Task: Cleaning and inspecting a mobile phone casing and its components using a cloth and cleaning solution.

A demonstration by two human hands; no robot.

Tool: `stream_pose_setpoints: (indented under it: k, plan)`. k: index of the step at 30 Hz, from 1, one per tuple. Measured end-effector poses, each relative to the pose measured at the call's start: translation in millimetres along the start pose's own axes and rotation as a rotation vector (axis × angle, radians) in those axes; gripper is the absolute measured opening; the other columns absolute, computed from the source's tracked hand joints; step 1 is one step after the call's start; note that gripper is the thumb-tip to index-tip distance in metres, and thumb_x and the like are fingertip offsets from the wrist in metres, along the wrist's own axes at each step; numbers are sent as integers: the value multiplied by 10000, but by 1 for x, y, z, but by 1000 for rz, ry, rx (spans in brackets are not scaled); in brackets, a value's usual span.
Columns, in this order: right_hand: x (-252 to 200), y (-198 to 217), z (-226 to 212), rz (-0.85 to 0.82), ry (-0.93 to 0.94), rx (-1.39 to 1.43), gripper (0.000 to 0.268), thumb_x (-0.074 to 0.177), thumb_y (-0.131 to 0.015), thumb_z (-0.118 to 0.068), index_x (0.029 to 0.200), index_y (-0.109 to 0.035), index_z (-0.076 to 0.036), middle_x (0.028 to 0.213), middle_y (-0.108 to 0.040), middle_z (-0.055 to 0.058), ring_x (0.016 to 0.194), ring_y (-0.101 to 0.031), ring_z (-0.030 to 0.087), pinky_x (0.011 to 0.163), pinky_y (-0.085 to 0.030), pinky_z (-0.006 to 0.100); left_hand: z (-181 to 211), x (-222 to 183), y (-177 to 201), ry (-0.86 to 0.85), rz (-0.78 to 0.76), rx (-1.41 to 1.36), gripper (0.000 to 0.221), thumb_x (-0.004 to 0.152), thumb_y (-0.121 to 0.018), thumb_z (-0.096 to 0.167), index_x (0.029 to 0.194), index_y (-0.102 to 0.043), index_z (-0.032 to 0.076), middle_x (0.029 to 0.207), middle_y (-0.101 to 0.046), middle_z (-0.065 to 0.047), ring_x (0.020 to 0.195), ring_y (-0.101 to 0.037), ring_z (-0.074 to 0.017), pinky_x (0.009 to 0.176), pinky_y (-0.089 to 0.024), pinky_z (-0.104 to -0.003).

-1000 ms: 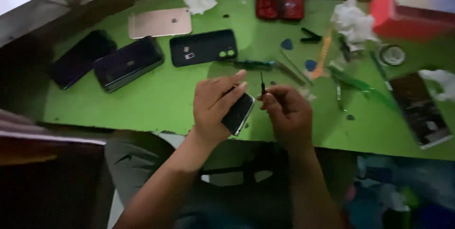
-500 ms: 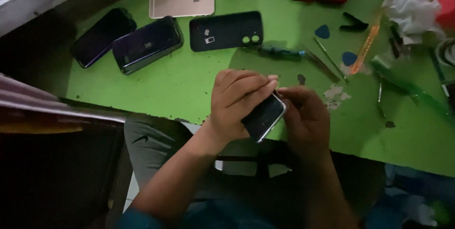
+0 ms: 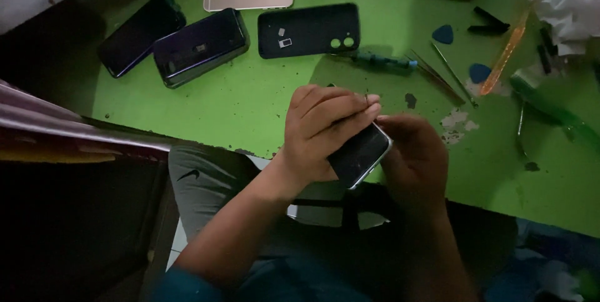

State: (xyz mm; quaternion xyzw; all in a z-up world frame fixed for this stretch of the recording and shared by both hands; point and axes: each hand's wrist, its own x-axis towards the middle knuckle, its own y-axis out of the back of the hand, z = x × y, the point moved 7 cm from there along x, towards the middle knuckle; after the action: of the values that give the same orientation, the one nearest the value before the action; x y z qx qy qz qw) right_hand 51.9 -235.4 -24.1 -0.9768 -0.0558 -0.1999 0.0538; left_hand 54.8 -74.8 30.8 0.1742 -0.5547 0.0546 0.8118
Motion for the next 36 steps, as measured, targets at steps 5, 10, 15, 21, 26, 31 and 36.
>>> stream_pose_setpoints:
  k: [5, 10, 15, 21, 26, 31, 36]
  plan:
    - [6, -5, -13, 22, 1, -96, 219, 1006, -599, -49, 1190, -583, 67, 1034, -641, 360, 828, -652, 526, 807, -607, 442, -1, 2, -1, -10, 10, 18, 327, 1015, -605, 318, 1184, -777, 97, 1178, -734, -73, 982, -738, -302, 856, -542, -405]
    - [11, 21, -25, 167, 65, -499, 140, 1004, -704, -69, 1109, -722, 22, 958, -721, 242, 959, -713, 476, 709, -559, 409, 1, 27, -4, 12, -184, -212, 400, 1022, -612, 286, 1261, -689, -25, 1090, -706, -221, 839, -711, -455, 759, -603, -519]
    - [25, 64, -46, 227, 84, -1214, 64, 1024, -786, -155, 1033, -803, -94, 910, -739, 116, 862, -709, 328, 851, -531, 470, -4, 21, -2, -27, 8, 22, 257, 971, -688, 128, 1130, -753, -63, 1003, -711, -244, 777, -683, -466, 666, -559, -539]
    - [45, 107, -54, 275, -98, -1430, 92, 1021, -792, -127, 1042, -800, -37, 905, -739, 167, 819, -712, 381, 757, -555, 485, 2, 14, -7, -3, 20, 89, 170, 922, -795, 43, 1083, -784, -11, 1102, -735, -204, 911, -719, -420, 754, -590, -493]
    - [67, 126, -45, 206, -214, -1465, 181, 1039, -747, -222, 1052, -804, -50, 885, -717, 220, 812, -691, 438, 735, -552, 584, -1, 10, -1, -68, 22, 84, 201, 955, -742, 100, 1108, -784, -24, 1105, -709, -212, 936, -708, -404, 775, -553, -479]
    - [76, 213, 2, 95, -222, -1668, 216, 1052, -680, -298, 969, -794, -134, 850, -706, 171, 803, -699, 463, 674, -584, 590, 5, 15, 3, -43, -15, 67, 282, 970, -711, 167, 1188, -769, -1, 1140, -703, -168, 931, -699, -397, 773, -546, -488]
    - [84, 215, 2, -14, -428, -1688, 284, 1055, -668, -372, 1092, -823, -137, 969, -738, 182, 909, -722, 432, 713, -591, 585, 11, 24, -2, -69, 17, 35, 223, 927, -787, -22, 1147, -760, -45, 1067, -711, -198, 893, -711, -422, 752, -576, -475]
